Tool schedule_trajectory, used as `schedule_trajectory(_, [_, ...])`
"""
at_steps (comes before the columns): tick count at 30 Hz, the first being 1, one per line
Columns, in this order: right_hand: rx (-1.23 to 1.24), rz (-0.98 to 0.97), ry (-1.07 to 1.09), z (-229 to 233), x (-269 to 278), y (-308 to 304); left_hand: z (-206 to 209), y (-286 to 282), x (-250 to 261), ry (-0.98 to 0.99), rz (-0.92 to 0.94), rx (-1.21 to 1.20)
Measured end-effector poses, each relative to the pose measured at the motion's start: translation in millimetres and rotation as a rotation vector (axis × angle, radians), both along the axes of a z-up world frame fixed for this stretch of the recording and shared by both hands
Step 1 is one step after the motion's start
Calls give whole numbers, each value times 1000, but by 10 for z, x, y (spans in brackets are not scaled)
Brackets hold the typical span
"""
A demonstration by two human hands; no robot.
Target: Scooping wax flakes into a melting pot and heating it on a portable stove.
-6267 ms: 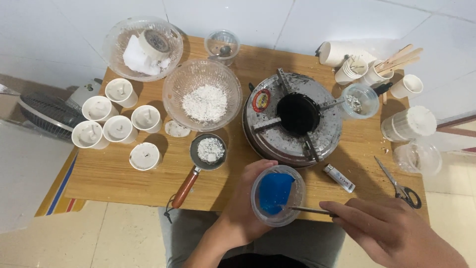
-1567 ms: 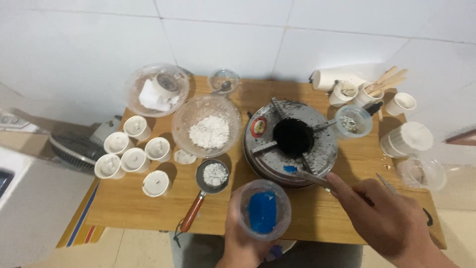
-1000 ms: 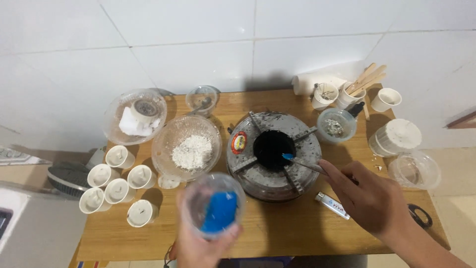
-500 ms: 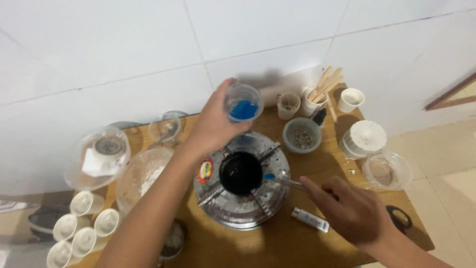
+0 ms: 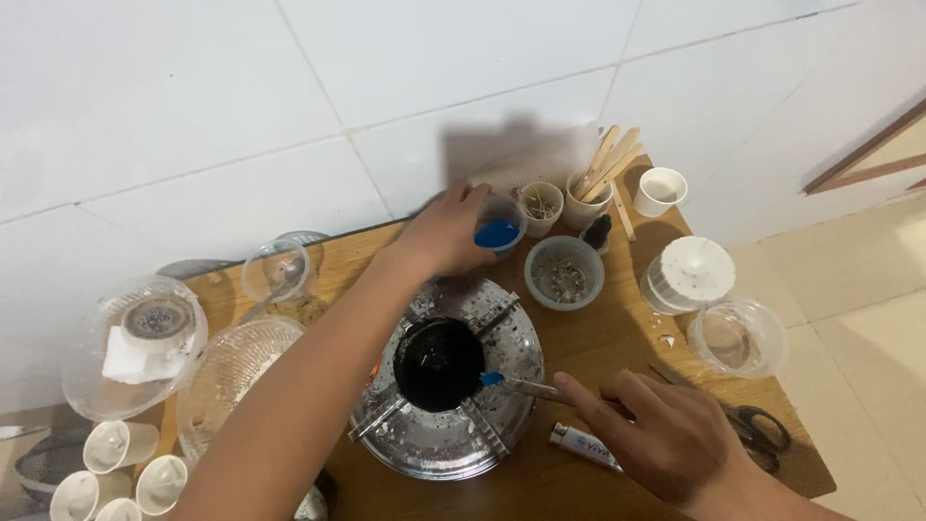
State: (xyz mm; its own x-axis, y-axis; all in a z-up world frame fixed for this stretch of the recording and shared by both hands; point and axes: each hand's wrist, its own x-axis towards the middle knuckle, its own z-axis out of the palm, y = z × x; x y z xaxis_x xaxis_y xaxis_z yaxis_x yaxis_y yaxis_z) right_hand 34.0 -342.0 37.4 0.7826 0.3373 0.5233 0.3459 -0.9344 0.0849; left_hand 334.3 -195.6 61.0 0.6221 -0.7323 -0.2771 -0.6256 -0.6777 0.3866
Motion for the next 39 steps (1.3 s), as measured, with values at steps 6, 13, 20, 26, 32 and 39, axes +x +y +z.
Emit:
schedule_trajectory(6, [-12, 2, -17, 13, -14, 14, 837, 89, -417, 188, 98, 117])
schedule_trajectory(13, [-30, 9, -37, 122, 54, 12, 1707, 1052, -1397, -282, -26, -526])
schedule_trajectory(20, [-21, 59, -30, 307, 66, 84, 311, 792, -2925, 309, -360, -158])
schedule_trajectory(26, [-6, 84, -28, 310, 30, 104, -875, 41, -3284, -295, 110, -225])
schedule_trajectory(32, [-63, 75, -73, 335, -19, 103, -1185, -84, -3365, -535, 302, -199])
schedule_trajectory(39, [-74, 73, -84, 352, -12, 153, -1180, 213, -3421, -671, 301, -118])
